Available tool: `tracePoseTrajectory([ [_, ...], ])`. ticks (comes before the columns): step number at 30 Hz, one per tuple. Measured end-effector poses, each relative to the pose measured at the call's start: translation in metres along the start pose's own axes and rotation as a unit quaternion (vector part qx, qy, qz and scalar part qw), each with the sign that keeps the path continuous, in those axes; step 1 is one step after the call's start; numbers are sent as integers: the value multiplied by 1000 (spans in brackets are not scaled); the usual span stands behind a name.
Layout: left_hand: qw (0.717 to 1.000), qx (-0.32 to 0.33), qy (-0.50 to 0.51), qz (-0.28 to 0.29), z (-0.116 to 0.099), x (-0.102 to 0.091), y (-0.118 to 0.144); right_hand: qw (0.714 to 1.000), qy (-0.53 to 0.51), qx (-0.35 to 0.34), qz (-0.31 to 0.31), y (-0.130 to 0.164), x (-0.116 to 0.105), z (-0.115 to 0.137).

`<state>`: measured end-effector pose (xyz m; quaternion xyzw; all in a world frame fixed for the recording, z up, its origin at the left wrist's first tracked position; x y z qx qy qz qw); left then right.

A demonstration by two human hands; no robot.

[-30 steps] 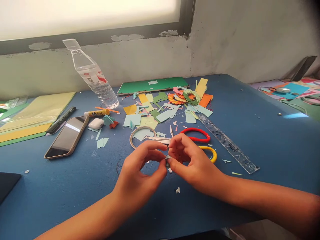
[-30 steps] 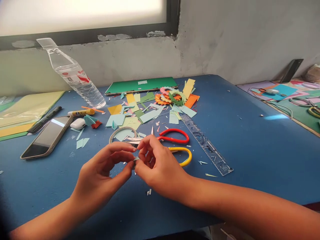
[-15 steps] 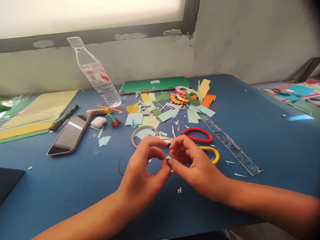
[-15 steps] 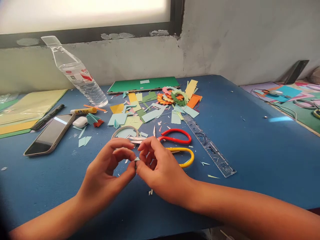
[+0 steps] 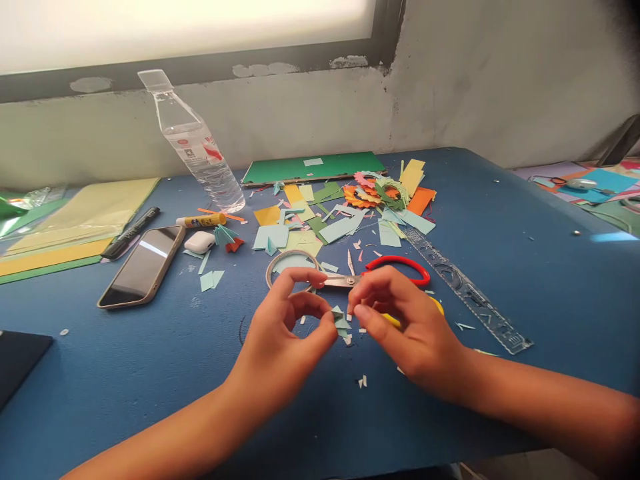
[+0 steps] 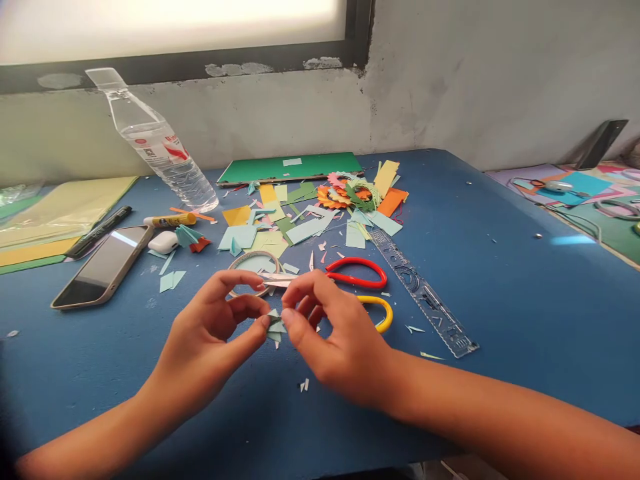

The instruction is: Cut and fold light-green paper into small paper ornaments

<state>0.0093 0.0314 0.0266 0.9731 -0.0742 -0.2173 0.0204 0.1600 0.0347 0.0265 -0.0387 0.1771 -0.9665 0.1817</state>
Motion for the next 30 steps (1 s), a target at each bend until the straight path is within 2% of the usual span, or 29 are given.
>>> tracePoseTrajectory([
  [2, 1000, -8, 13, 3, 0, -1, -1, 981, 106, -157, 50, 3, -1, 10],
  [4, 1000, -14, 22, 3, 0, -1, -1, 939, 185, -265, 122, 7, 3, 13],
  [7, 999, -15, 35, 4, 0, -2, -1, 897, 268, -307, 169, 8, 5, 12],
  [9, 998, -21, 52, 9, 0, -2, 0, 873, 325, -323, 165, 7, 6, 15],
  [13, 993, -49, 101, 27, 1, -2, -3, 796, 438, -384, 163, 7, 7, 27],
  [15, 990, -65, 120, 34, 2, -4, -5, 778, 459, -396, 167, 8, 6, 30],
  [17, 988, -72, 136, 33, 3, -6, -8, 786, 450, -388, 172, 8, 5, 29],
  [19, 986, -76, 149, 28, 4, -8, -9, 815, 410, -372, 169, 7, 3, 26],
  [22, 985, -84, 149, 24, 6, -9, -10, 892, 286, -324, 136, 4, -1, 21],
  [25, 988, -82, 128, 26, 5, -10, -9, 960, 171, -212, 58, -1, -6, 13],
  [28, 990, -79, 113, 42, 4, -8, -8, 988, 116, -100, 20, -4, -8, 4],
  [30, 989, -82, 108, 59, 3, -7, -8, 992, 99, -73, 27, -5, -7, 2],
])
Point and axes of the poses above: each hand's wrist, its own y-axis away from the middle knuckle, its own x-axis out of the palm, z = x × y, the point moved 4 cm from there along -y, towards the middle knuckle, and after that the axes turned 15 degrees about -y, right-handed, at the moved point
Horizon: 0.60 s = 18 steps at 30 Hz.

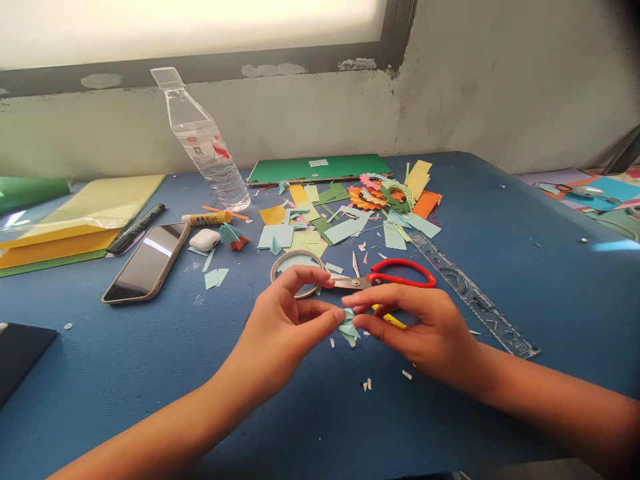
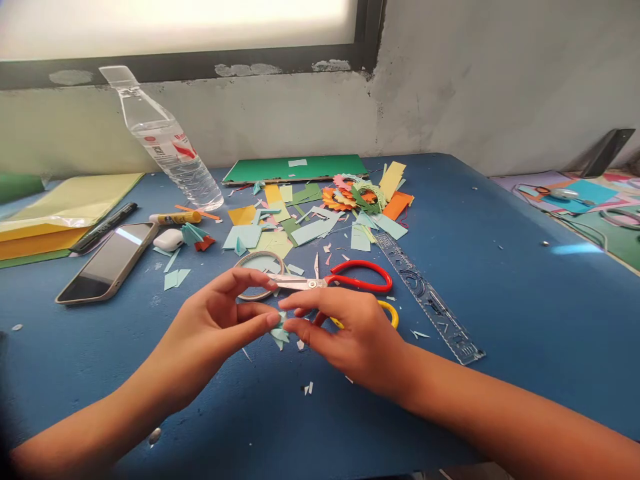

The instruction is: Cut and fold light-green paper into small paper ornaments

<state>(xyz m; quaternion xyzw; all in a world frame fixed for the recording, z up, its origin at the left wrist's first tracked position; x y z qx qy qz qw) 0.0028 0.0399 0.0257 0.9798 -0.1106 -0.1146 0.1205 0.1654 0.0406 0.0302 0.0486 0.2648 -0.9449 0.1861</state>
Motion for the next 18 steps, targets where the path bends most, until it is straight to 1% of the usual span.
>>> tracePoseTrajectory([
  [2, 1000, -3, -7, 11, 0, 1, 0, 1000, -10, 0, 6, 0, 0, 0],
  [5, 1000, 9, -25, 6, 0, 2, 2, 1000, -26, 7, -1, -1, 0, -1],
  [13, 993, 95, -61, -41, -4, 2, 9, 991, -86, 97, -44, -3, 0, -7],
  [15, 993, 98, -53, -42, -4, 1, 8, 987, -103, 113, -48, -2, 0, -8],
  [18, 995, 85, -35, -28, -4, 1, 7, 981, -123, 136, -56, -2, 0, -8],
])
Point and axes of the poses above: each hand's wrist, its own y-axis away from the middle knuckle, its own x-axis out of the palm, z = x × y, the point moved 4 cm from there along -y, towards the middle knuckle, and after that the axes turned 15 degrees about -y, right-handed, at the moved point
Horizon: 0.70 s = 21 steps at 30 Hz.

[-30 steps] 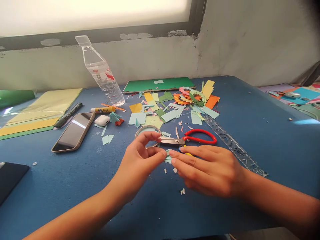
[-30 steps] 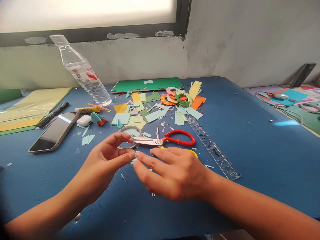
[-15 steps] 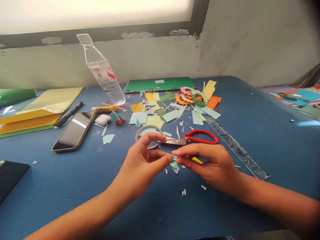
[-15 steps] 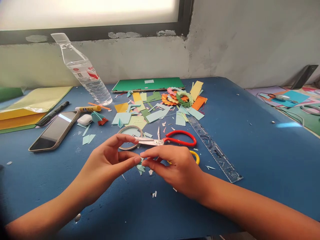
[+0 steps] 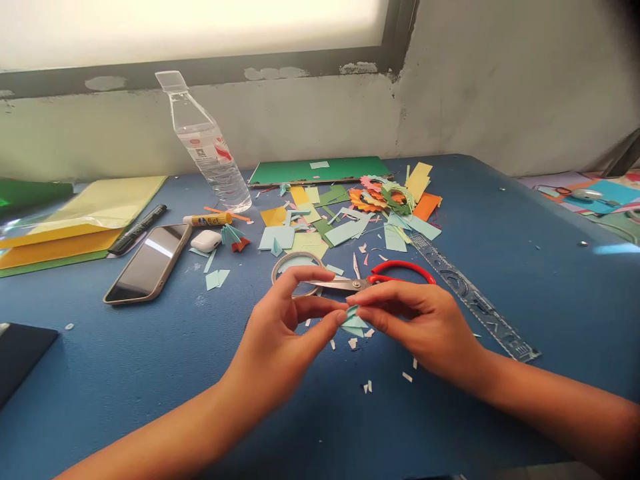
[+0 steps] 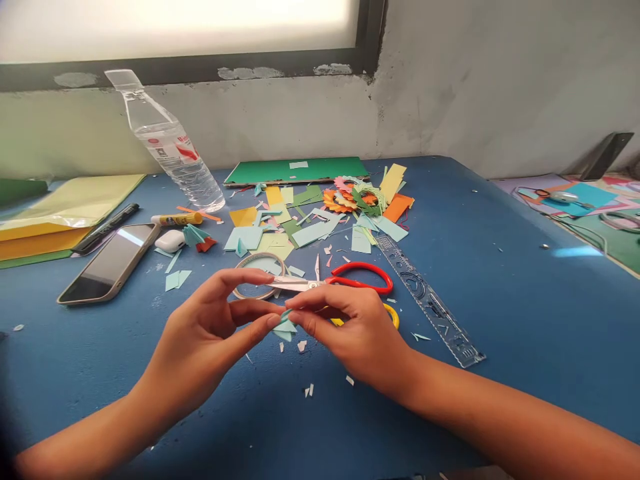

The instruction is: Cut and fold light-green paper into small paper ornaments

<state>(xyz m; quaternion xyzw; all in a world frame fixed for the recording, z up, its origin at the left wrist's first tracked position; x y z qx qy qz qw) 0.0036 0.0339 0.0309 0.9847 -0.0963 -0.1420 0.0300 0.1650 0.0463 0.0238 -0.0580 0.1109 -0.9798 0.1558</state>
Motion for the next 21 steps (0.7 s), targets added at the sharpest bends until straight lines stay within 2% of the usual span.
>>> tracePoseTrajectory([
  [4, 1000, -3, 5, 8, -2, 0, 0, 999, -31, 28, -3, 1, 0, 1],
  [9, 999, 34, -1, 5, -7, 3, 3, 996, -71, 59, -16, 1, 1, 1],
  [12, 999, 42, -10, 29, -8, 7, 3, 992, -96, 73, -32, -1, 1, -2],
  [15, 997, 51, -29, 55, -6, 9, 2, 992, -101, 74, -22, -1, 1, -4],
  [18, 993, 68, -71, 62, -5, 9, 2, 998, -38, 49, -1, -3, 0, -4],
  [21, 988, 78, -115, 66, -3, 10, 3, 996, 65, -44, 43, -5, -2, 2],
])
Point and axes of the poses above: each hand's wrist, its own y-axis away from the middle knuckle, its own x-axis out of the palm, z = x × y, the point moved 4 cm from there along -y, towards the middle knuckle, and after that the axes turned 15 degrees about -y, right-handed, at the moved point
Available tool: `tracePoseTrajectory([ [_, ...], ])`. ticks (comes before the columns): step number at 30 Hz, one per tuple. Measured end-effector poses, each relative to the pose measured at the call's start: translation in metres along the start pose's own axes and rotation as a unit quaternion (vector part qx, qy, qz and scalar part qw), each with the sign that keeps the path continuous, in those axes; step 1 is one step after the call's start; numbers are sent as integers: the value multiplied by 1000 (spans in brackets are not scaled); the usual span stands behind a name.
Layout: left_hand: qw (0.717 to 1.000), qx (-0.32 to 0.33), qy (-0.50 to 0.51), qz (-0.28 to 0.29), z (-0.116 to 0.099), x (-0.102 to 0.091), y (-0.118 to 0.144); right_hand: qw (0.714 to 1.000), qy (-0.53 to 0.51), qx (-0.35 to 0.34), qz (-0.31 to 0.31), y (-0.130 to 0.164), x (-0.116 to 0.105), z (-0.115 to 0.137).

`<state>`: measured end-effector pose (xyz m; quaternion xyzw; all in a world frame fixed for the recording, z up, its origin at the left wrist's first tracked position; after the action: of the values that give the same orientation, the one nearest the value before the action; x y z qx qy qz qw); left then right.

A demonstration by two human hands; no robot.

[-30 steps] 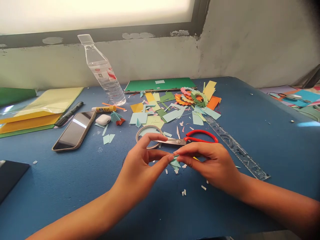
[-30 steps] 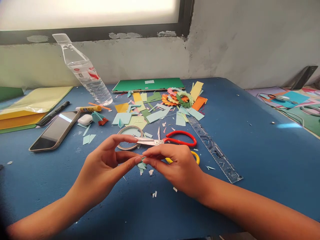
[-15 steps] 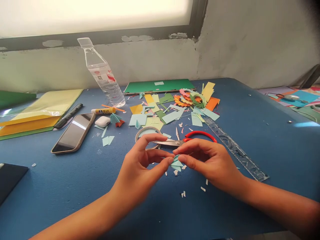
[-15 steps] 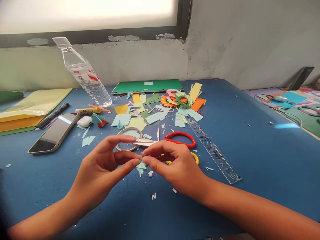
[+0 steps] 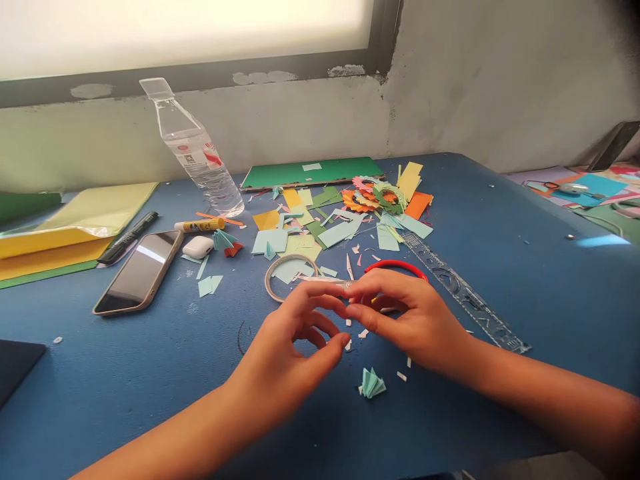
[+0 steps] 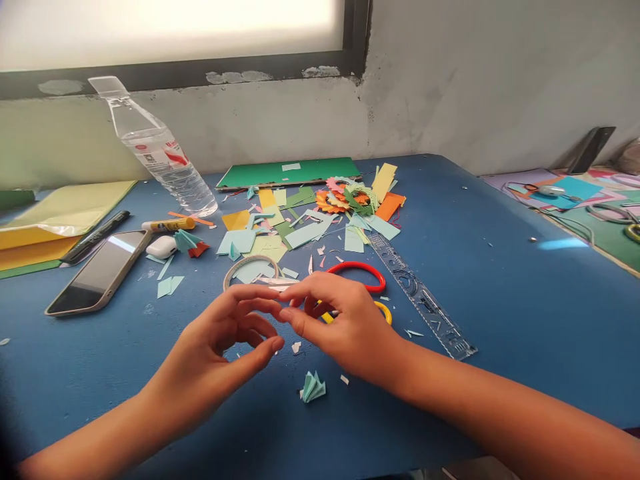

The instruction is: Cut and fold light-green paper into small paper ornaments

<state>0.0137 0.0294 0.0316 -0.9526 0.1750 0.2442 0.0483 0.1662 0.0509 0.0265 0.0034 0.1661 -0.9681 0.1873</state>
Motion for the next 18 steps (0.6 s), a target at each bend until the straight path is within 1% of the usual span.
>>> tracePoseTrajectory([
  [2, 1000, -7, -16, -1, 0, 0, 0, 991, 78, -102, 46, 0, 0, 7],
  [4, 1000, -16, -24, -2, 0, 0, -1, 965, 157, -189, 88, 2, 1, 13],
  [6, 999, -24, -28, -3, 0, 0, -2, 942, 213, -230, 117, 4, 2, 16],
  [7, 999, -25, -30, -4, -1, 0, -3, 936, 229, -237, 127, 4, 2, 17],
  [9, 999, -27, -34, -4, -1, 0, -3, 932, 241, -233, 138, 4, 3, 18],
  [14, 998, -28, -51, -1, 1, 1, -3, 949, 219, -172, 147, 1, 2, 13],
  [18, 998, -26, -55, 3, 1, 0, -2, 947, 234, -156, 154, 0, 1, 11],
])
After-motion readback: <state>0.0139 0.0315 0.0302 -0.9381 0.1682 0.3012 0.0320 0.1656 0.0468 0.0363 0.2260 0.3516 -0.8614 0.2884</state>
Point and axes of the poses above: each hand's wrist, its own y-axis away from the middle knuckle, its own x-axis out of the palm, z = x × y, the point moved 4 cm from there along -y, towards the middle knuckle, and after that the axes turned 15 degrees about -y, right-handed, at the moved point
